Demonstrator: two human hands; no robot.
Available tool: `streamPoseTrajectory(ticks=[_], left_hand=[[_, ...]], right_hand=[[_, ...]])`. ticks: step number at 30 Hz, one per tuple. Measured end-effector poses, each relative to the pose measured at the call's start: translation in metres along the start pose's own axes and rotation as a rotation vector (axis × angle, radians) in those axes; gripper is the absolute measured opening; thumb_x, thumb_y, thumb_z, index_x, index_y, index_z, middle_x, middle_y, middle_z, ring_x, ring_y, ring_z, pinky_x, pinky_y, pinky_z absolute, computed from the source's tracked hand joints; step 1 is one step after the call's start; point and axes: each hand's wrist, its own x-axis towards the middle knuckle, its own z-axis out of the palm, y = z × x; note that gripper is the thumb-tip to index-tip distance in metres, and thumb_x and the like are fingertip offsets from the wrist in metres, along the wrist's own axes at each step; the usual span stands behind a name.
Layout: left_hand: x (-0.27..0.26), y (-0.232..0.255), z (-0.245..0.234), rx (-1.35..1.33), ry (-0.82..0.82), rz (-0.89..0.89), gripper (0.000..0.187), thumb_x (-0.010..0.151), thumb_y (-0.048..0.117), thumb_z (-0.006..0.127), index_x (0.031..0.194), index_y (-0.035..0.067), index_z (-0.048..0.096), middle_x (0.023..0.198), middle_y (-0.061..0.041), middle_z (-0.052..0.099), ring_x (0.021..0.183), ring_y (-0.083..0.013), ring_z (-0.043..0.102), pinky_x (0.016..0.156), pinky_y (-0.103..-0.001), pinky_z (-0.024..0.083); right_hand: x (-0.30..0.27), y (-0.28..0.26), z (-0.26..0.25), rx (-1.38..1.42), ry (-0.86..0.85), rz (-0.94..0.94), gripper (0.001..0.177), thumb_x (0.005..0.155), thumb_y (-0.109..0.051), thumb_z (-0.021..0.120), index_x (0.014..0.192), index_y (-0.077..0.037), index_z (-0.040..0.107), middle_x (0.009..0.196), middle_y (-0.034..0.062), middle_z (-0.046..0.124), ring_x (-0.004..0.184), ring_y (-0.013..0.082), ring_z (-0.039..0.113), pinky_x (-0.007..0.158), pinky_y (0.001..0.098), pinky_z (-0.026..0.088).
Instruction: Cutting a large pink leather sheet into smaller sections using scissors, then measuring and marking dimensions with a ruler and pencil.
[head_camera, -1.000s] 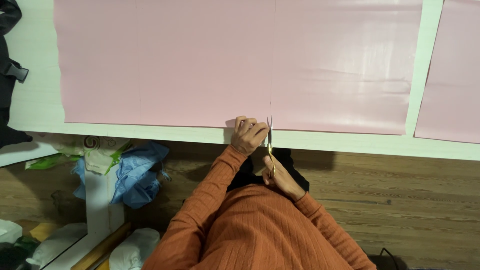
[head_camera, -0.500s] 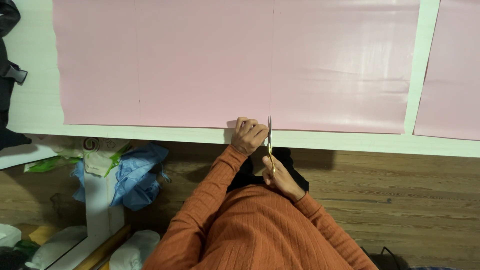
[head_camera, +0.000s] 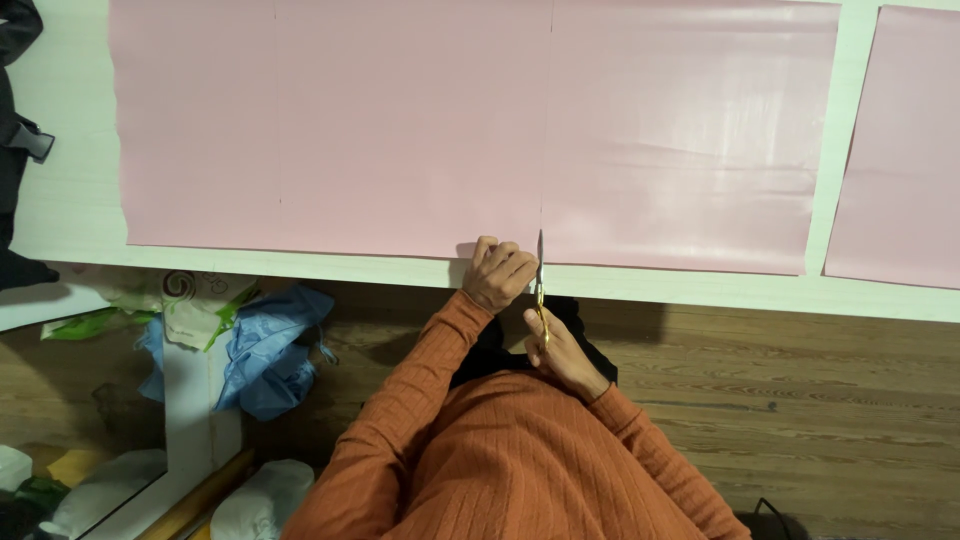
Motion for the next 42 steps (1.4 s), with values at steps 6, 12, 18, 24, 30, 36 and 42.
streamPoseTrajectory(ticks=[6,12,18,24,30,36,42], left_hand=[[-0.008,-0.003,0.007,-0.013,0.027,0.039,0.007,0.09,0.016,0.074,0.086,0.011,0.073,0.084,0.004,0.066,0.084,-0.015,0.057,0.078,-0.037,0.041],[0.004,0.003,-0.011,-0.044,0.038,0.026,0.007,0.088,0.015,0.07,0.085,0.01,0.073,0.087,0.004,0.068,0.087,-0.015,0.06,0.081,-0.037,0.042],[-0.012,0.001,0.004,-0.088,0.015,-0.021,0.008,0.088,0.018,0.077,0.086,0.012,0.074,0.088,0.006,0.069,0.087,-0.0141,0.059,0.082,-0.037,0.043],[-0.007,0.002,-0.002,-0.051,0.05,-0.045,0.015,0.079,0.019,0.085,0.089,0.014,0.076,0.093,0.006,0.07,0.091,-0.0161,0.057,0.084,-0.036,0.043],[-0.013,0.0,0.007,-0.056,0.039,-0.067,0.015,0.081,0.019,0.085,0.092,0.015,0.075,0.098,0.008,0.07,0.091,-0.0148,0.057,0.085,-0.036,0.043],[-0.009,0.001,0.0,-0.06,0.007,-0.068,0.018,0.082,0.019,0.084,0.096,0.013,0.076,0.1,0.007,0.069,0.093,-0.0165,0.057,0.087,-0.037,0.044],[-0.007,0.0,-0.003,-0.099,0.025,-0.061,0.017,0.082,0.019,0.084,0.096,0.012,0.077,0.103,0.007,0.07,0.095,-0.016,0.057,0.087,-0.037,0.043]], right_hand=[[-0.003,-0.022,0.005,0.039,0.017,0.025,0.043,0.099,-0.058,0.044,0.099,-0.016,0.048,0.051,-0.0015,0.046,0.038,0.0068,0.037,0.036,0.0226,0.028],[-0.002,-0.023,0.005,0.091,0.042,0.043,0.043,0.101,-0.057,0.046,0.097,-0.014,0.046,0.052,-0.0007,0.046,0.039,0.0075,0.036,0.037,0.0242,0.026],[0.001,-0.027,0.002,0.099,0.034,0.067,0.043,0.099,-0.058,0.045,0.097,-0.015,0.047,0.05,-0.0002,0.045,0.037,0.0082,0.032,0.036,0.0248,0.025],[0.0,-0.031,0.0,0.124,0.03,0.111,0.046,0.097,-0.062,0.045,0.096,-0.016,0.046,0.049,-0.0004,0.044,0.038,0.0084,0.031,0.037,0.0251,0.025],[-0.003,-0.04,0.003,0.117,0.033,0.128,0.049,0.097,-0.065,0.043,0.096,-0.016,0.046,0.05,-0.001,0.043,0.039,0.0084,0.03,0.037,0.0248,0.025],[-0.001,-0.037,0.004,0.128,0.024,0.132,0.048,0.098,-0.064,0.042,0.096,-0.016,0.045,0.05,-0.0006,0.042,0.038,0.0086,0.028,0.037,0.0252,0.023],[0.002,-0.033,0.002,0.141,-0.002,0.125,0.047,0.098,-0.064,0.041,0.095,-0.017,0.043,0.05,-0.0004,0.042,0.038,0.0084,0.027,0.037,0.0254,0.022]])
